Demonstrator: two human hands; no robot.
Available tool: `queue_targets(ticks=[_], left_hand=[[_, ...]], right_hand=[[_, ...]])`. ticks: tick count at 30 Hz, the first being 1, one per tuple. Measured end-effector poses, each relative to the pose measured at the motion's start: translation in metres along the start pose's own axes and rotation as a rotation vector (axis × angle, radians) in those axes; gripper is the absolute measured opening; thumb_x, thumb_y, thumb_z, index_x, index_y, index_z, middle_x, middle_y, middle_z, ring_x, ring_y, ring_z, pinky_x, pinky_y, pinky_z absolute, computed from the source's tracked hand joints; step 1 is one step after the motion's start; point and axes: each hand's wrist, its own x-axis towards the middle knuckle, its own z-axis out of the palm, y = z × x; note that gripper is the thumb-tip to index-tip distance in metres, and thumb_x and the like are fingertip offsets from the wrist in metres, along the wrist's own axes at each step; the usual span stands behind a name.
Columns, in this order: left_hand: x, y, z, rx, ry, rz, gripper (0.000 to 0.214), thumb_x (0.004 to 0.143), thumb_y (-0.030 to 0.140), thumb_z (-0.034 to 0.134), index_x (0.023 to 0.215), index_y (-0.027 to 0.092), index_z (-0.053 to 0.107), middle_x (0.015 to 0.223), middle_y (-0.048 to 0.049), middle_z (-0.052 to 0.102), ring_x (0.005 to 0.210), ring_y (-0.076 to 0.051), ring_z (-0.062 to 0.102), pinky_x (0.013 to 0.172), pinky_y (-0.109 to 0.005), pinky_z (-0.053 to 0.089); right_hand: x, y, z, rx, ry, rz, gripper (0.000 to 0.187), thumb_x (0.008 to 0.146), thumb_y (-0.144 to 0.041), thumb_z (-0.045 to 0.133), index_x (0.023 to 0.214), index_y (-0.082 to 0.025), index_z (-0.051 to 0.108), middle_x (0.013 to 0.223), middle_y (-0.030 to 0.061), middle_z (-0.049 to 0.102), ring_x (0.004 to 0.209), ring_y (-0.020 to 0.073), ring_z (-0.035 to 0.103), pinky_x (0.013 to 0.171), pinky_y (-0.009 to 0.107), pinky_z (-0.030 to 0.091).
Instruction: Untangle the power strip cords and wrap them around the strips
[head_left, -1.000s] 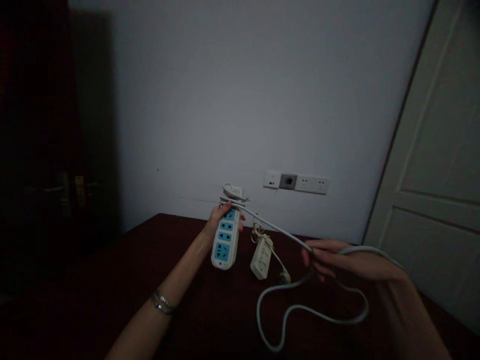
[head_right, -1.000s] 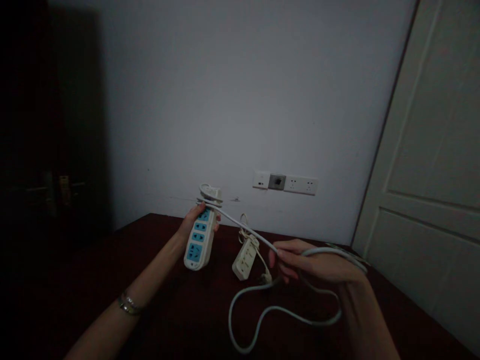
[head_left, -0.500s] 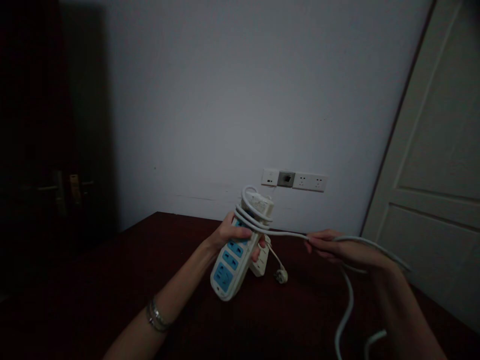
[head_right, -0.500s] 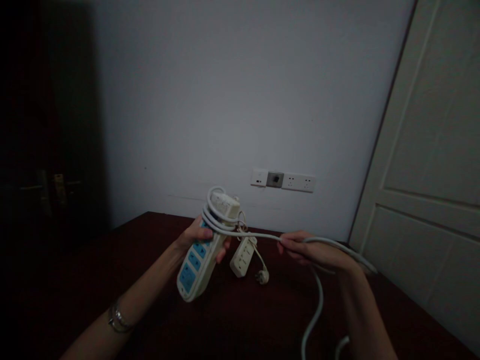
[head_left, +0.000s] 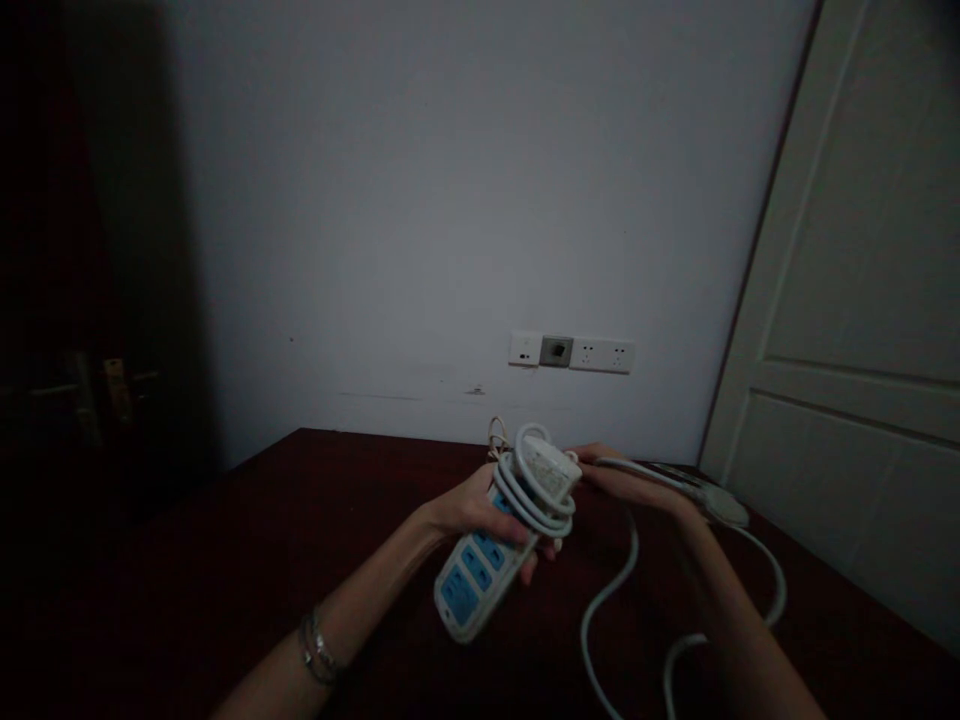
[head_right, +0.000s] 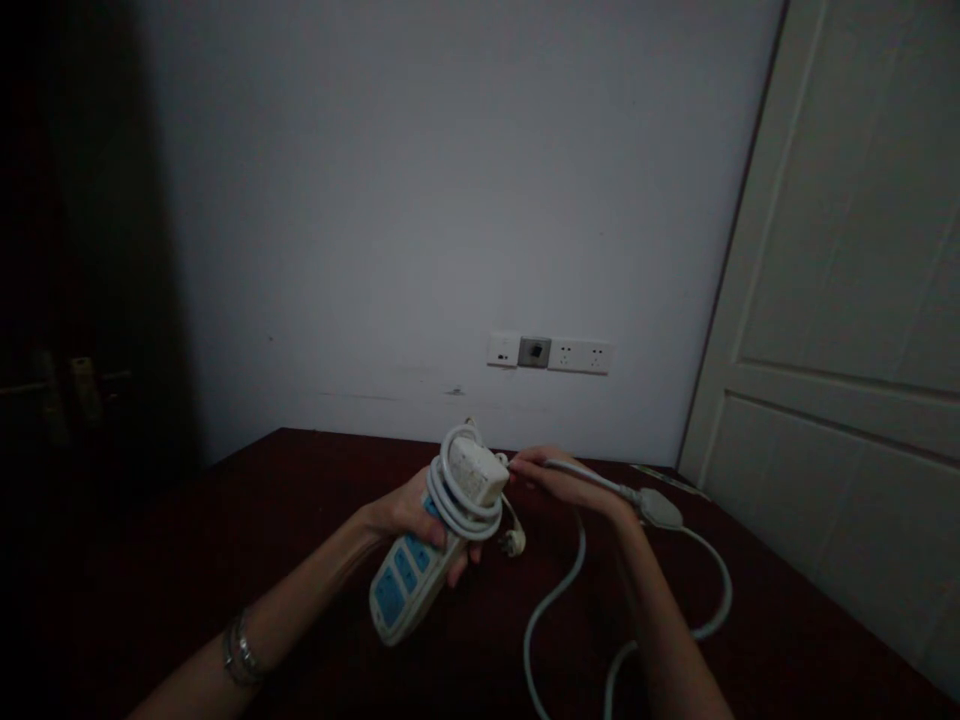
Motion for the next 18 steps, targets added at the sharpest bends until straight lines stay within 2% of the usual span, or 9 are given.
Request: queue_targets(ticks=[4, 8, 12, 16, 18], left_hand=[[-0.004, 0.002, -0.008, -0.032, 0.019, 0.094, 0.056, 0.059, 0.034, 0.075, 0.104, 0.007, 0.054, 0.076, -0.0111, 0.065, 0.055, -0.021, 0.064, 0.048, -0.029, 0.050], [-0.006, 0.003, -0.010, -0.057, 0.006, 0.114, 0.063, 0.060, 0.034, 0.074, 0.112, 0.009, 0.049, 0.076, -0.0107, 0.066, 0.056, -0.022, 0.064, 0.046, -0.028, 0.049], [-0.003, 0.001, -0.005, -0.015, -0.023, 0.041, 0.070, 0.058, 0.032, 0.077, 0.117, 0.010, 0.045, 0.077, -0.0110, 0.065, 0.056, -0.021, 0.063, 0.047, -0.028, 0.049], [0.002, -0.003, -0.002, 0.053, -0.006, -0.040, 0.064, 0.056, 0.031, 0.078, 0.109, 0.009, 0.051, 0.075, -0.0093, 0.064, 0.055, -0.018, 0.062, 0.049, -0.028, 0.049], [0.004, -0.006, -0.001, 0.088, 0.011, -0.087, 0.057, 0.058, 0.033, 0.077, 0.104, 0.009, 0.054, 0.074, -0.0083, 0.063, 0.054, -0.016, 0.060, 0.050, -0.028, 0.049]], right_hand=[[0.005, 0.005, 0.005, 0.041, -0.092, 0.034, 0.044, 0.076, -0.056, 0.047, 0.070, -0.014, 0.056, 0.056, -0.0028, 0.042, 0.049, 0.0073, 0.034, 0.044, 0.020, 0.024], [0.008, 0.000, 0.009, 0.026, -0.074, 0.003, 0.043, 0.077, -0.054, 0.045, 0.067, -0.013, 0.054, 0.056, -0.0031, 0.041, 0.048, 0.0066, 0.032, 0.043, 0.020, 0.023], [0.012, 0.001, 0.014, -0.034, -0.046, -0.016, 0.037, 0.078, -0.047, 0.044, 0.062, -0.015, 0.053, 0.053, -0.0026, 0.042, 0.048, 0.0080, 0.034, 0.045, 0.021, 0.029], [0.016, 0.002, 0.013, -0.130, -0.015, -0.106, 0.031, 0.079, -0.037, 0.042, 0.064, -0.014, 0.056, 0.055, -0.0011, 0.048, 0.053, 0.0109, 0.041, 0.055, 0.024, 0.039], [0.016, -0.002, 0.011, -0.150, 0.040, -0.118, 0.032, 0.080, -0.037, 0.039, 0.066, -0.014, 0.057, 0.059, 0.0005, 0.052, 0.057, 0.0124, 0.045, 0.058, 0.026, 0.041]])
